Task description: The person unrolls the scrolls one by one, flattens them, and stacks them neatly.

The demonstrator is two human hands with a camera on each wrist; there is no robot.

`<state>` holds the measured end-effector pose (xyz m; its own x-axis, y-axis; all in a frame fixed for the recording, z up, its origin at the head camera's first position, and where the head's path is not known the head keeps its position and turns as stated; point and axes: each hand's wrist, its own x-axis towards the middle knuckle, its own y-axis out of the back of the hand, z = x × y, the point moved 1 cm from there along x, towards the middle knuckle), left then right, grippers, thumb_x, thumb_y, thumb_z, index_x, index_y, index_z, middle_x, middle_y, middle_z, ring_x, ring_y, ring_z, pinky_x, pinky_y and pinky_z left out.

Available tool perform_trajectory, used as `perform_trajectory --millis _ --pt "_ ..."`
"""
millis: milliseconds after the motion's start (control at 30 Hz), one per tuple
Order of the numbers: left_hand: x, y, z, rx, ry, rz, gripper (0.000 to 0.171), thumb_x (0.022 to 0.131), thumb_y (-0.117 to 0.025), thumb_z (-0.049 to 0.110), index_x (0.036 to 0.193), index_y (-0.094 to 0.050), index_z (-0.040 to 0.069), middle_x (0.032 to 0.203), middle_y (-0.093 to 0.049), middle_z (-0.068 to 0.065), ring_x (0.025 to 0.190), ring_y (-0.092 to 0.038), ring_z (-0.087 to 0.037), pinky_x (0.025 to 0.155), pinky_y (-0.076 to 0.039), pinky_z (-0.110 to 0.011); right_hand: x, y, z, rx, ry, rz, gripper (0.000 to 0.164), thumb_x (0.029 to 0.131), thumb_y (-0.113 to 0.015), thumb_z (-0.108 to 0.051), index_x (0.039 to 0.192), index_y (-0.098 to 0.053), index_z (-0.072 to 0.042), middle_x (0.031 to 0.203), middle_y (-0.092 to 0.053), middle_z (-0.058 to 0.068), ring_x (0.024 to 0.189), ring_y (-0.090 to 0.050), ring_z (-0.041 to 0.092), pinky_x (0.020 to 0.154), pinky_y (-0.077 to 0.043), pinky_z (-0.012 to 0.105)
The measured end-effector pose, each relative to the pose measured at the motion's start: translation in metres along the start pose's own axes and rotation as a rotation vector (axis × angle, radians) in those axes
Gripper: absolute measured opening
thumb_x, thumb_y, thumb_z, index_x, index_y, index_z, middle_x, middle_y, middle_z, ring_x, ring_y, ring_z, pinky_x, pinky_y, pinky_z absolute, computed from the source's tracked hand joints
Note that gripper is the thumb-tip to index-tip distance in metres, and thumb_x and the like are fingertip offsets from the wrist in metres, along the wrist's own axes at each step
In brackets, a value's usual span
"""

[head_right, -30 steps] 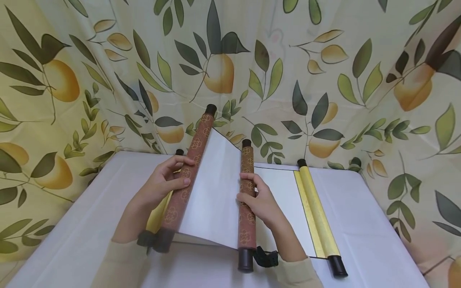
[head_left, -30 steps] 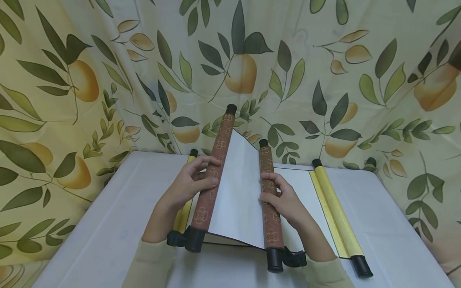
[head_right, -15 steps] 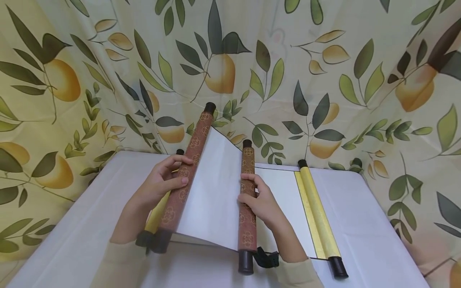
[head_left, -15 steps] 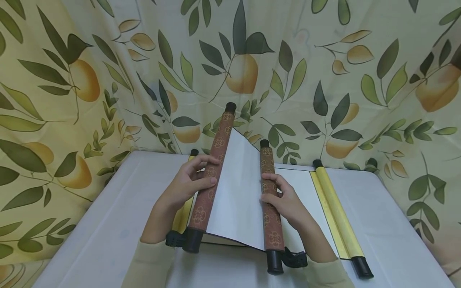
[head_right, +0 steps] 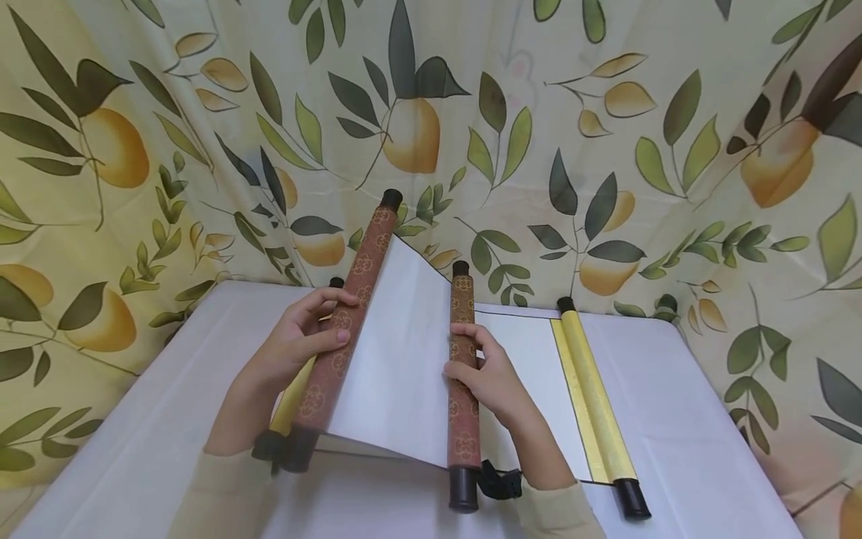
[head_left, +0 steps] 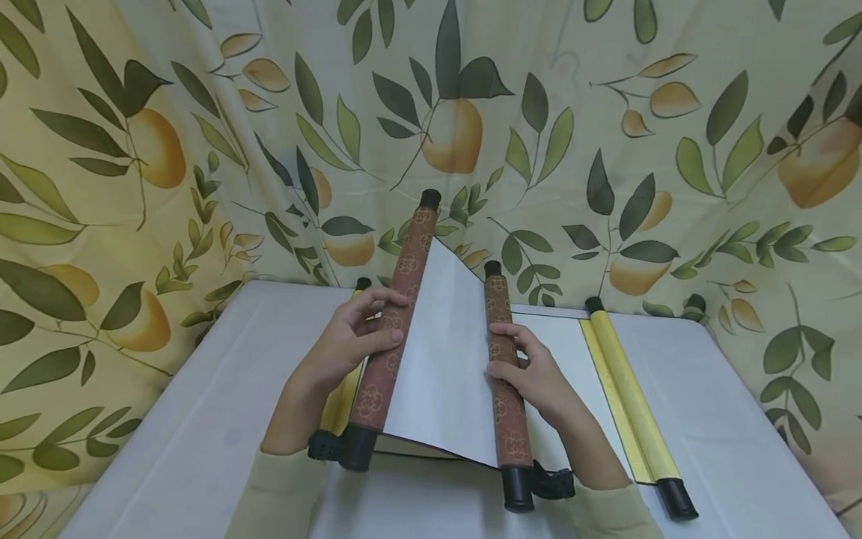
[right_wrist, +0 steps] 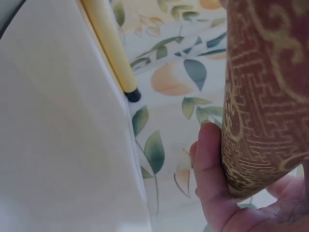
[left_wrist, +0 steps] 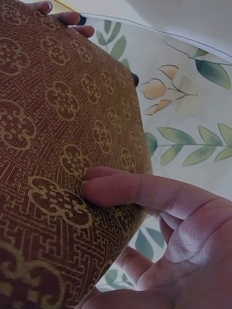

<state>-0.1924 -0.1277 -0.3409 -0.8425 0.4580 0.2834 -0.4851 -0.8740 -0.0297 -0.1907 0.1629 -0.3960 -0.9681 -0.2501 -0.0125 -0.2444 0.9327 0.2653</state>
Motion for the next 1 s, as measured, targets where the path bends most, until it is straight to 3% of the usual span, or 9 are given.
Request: perform_trajectory --millis 633,1000 --pt "-0.0009 0.0009 0.0065 -0.01 -0.062 -0.004 0.036 0.086 -0.06 0.002 0.119 -0.047 0.004 0.117 -0.044 -0.021 0.087 -0.055 -0.026 0.067 -0.052 -0.037 0.0014 -0.0001 0.0026 -0.015 -0.001 0.004 0.049 0.085 -0.059 -0.01 0.13 -0.043 -0.021 0.137 -0.031 0.002 0.11 -0.044 0.033 0.079 -0.046 0.037" --pt "-0.0025 0.0028 0.0085 -0.017 -0.07 0.024 0.038 0.085 -0.059 0.005 0.121 -0.047 0.006 0.123 -0.042 -0.018 0.093 -0.055 -0.029 0.069 -0.053 -0.043 0.0015 0.0008 0.0023 -0.046 -0.012 0.021 0.049 0.085 -0.059 -0.01 0.129 -0.044 -0.024 0.129 -0.035 0.006 0.102 -0.046 0.032 0.078 -0.044 0.037"
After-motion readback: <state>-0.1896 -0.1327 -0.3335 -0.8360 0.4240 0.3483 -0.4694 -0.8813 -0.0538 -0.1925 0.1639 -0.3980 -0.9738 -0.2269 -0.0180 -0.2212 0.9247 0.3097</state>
